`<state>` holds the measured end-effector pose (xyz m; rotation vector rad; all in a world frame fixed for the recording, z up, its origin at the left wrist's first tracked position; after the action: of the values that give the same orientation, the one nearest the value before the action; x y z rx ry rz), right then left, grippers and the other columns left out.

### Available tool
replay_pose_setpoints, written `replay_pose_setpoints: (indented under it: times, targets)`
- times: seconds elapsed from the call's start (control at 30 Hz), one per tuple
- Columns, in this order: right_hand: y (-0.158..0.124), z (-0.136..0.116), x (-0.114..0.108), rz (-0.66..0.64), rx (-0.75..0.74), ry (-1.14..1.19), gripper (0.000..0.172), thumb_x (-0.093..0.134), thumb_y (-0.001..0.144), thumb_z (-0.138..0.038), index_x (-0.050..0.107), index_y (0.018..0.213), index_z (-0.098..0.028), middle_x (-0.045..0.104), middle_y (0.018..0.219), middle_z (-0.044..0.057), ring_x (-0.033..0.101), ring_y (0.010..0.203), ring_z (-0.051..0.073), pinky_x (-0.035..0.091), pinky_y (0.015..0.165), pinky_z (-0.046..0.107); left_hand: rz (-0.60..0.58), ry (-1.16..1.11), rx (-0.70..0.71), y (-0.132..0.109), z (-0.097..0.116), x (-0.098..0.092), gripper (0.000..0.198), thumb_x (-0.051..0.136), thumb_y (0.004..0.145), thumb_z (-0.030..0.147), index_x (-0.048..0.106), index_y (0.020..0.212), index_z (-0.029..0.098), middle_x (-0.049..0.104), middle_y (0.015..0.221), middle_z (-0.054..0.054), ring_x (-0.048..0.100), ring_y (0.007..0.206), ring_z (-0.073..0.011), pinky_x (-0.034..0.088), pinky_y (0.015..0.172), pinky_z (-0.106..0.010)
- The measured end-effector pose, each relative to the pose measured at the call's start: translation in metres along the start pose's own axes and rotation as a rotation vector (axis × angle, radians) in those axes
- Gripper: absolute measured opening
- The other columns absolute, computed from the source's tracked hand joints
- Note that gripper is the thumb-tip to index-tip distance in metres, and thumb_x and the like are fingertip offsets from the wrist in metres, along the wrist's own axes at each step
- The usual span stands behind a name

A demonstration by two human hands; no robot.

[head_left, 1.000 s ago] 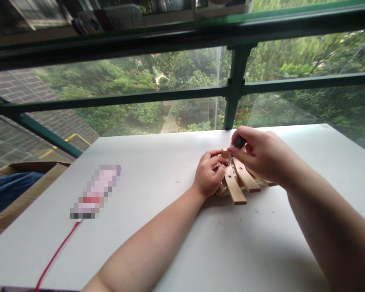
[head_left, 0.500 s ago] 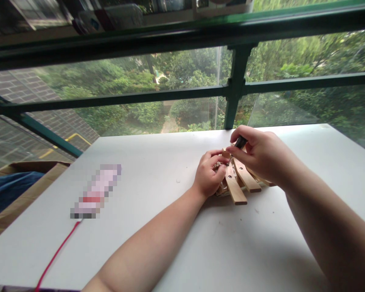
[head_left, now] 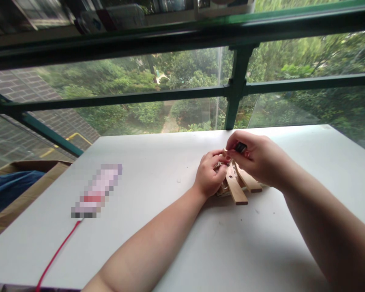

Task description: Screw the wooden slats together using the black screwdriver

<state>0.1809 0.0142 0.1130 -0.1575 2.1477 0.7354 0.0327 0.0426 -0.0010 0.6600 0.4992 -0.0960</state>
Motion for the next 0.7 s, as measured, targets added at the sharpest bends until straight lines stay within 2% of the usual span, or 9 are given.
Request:
replay_pose_setpoints:
  times: [0.1,0.3,0.47,0.7]
  targets:
    - [-0.001,0.0,-0.002,0.0,0.029,-0.016,0.007,0.055,0.081,-0.019,0.052,0.086,-0.022,0.059,0.072,-0.001,0.051,0.063,0.013,0.036,0.058,0.025,-0.003,-0.011,-0.004,0.0,0.0,0.0,0.02,0.055,0.083,0.014,0.066,0.099,0.021,0.061,0.121,-0.006,0.055,0.117,-0.0216,0.042,0.107,-0.037]
    - [-0.002,0.002,-0.006,-0.061,0.059,0.048,0.027,0.051,0.074,-0.007,0.049,0.096,-0.023,0.066,0.085,-0.001,0.058,0.07,0.014,0.041,0.063,0.025,-0.004,-0.037,-0.013,0.0,0.0,-0.001,0.025,0.051,0.084,0.014,0.063,0.105,0.02,0.061,0.122,-0.006,0.055,0.118,-0.0216,0.042,0.107,-0.037]
    - [-0.002,0.005,-0.008,-0.055,0.083,0.008,0.03,0.051,0.076,-0.009,0.05,0.102,-0.023,0.068,0.088,0.001,0.06,0.073,0.016,0.043,0.065,0.026,0.008,-0.067,-0.014,0.001,0.0,-0.001,0.032,0.043,0.084,0.008,0.061,0.108,0.021,0.062,0.121,-0.006,0.055,0.117,-0.0207,0.043,0.106,-0.037]
    - [-0.001,0.002,-0.013,-0.052,0.056,-0.098,0.023,0.053,0.076,-0.012,0.056,0.096,-0.023,0.066,0.083,0.0,0.059,0.072,0.015,0.043,0.063,0.025,0.009,-0.071,-0.02,0.001,-0.001,-0.001,0.03,0.042,0.086,0.009,0.06,0.107,0.02,0.061,0.12,-0.006,0.056,0.117,-0.0206,0.043,0.106,-0.037]
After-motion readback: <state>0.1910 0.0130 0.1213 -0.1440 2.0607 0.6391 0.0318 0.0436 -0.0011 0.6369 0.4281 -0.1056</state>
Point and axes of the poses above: each hand's wrist, its own y-axis towards the middle knuckle, its own x-axis out of the palm, z = x × y, the point moved 1 cm from there along y, towards the middle knuckle
